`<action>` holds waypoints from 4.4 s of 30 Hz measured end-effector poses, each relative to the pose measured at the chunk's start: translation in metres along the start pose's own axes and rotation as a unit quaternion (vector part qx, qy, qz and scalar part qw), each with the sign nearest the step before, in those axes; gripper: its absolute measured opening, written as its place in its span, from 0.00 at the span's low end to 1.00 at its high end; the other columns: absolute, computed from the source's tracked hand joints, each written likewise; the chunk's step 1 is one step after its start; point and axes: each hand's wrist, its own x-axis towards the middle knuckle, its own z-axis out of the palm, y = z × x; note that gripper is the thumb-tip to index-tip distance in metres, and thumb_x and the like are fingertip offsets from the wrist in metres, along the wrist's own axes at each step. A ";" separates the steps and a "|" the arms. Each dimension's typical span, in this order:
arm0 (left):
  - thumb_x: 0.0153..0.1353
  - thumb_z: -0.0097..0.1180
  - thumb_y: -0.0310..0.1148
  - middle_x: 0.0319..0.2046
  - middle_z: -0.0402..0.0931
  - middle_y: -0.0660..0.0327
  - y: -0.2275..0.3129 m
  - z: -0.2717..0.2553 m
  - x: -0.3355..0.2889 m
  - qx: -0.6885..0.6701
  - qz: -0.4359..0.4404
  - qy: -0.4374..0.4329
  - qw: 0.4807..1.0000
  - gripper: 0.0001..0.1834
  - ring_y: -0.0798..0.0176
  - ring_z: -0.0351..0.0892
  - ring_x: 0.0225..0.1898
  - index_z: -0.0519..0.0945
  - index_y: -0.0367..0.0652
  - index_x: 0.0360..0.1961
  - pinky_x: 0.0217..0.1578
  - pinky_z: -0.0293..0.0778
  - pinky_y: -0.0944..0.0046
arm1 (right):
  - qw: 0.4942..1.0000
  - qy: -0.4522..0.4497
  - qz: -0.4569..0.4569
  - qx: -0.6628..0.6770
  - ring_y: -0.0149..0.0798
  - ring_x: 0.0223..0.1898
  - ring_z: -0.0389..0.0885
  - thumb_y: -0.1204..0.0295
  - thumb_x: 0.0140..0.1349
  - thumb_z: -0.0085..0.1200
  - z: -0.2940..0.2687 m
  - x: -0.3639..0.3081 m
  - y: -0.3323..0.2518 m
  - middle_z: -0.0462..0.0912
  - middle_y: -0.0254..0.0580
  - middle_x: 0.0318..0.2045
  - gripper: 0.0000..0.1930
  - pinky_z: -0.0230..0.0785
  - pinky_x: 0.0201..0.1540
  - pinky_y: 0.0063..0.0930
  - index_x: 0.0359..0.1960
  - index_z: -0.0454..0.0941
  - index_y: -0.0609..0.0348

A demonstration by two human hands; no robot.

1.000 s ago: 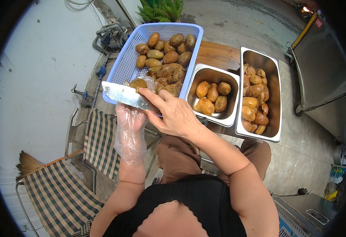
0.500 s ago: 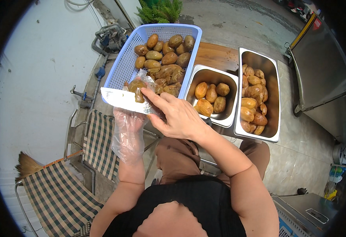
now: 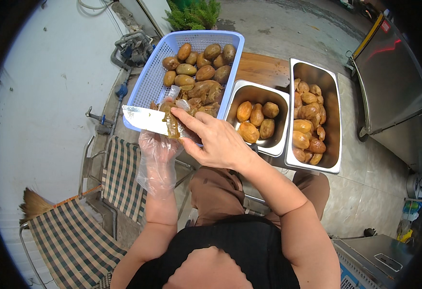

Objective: The person sits and peels brown-skinned fruits one by one using a knife. They hold each fruit in a gloved left hand, remove the skin with the knife, and place the peeled fruit into a metal tray while discarding the peels into a blue basket.

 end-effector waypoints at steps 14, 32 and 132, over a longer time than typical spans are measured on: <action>0.49 0.60 0.28 0.50 0.68 0.43 0.002 0.005 0.003 0.104 -0.017 -0.030 0.994 0.32 0.45 0.71 0.53 0.63 0.29 0.55 0.53 0.73 0.50 | 0.997 -0.039 -0.001 0.072 0.54 0.33 0.75 0.67 0.57 0.50 -0.008 0.006 0.004 0.75 0.54 0.31 0.28 0.68 0.40 0.41 0.61 0.64 0.57; 0.40 0.55 0.33 0.51 0.70 0.47 0.011 -0.002 0.008 0.204 -0.028 -0.001 0.979 0.39 0.50 0.73 0.52 0.64 0.28 0.57 0.53 0.72 0.53 | 0.981 -0.037 -0.009 0.188 0.55 0.46 0.77 0.71 0.59 0.47 -0.011 0.018 0.018 0.77 0.59 0.46 0.27 0.67 0.51 0.39 0.62 0.63 0.57; 0.63 0.52 0.38 0.47 0.75 0.51 0.001 -0.018 -0.006 0.032 -0.001 0.081 0.996 0.21 0.53 0.77 0.47 0.71 0.35 0.51 0.48 0.76 0.53 | 0.990 0.055 -0.045 0.125 0.52 0.43 0.78 0.68 0.56 0.55 0.021 -0.005 0.013 0.78 0.58 0.42 0.32 0.68 0.49 0.34 0.63 0.61 0.62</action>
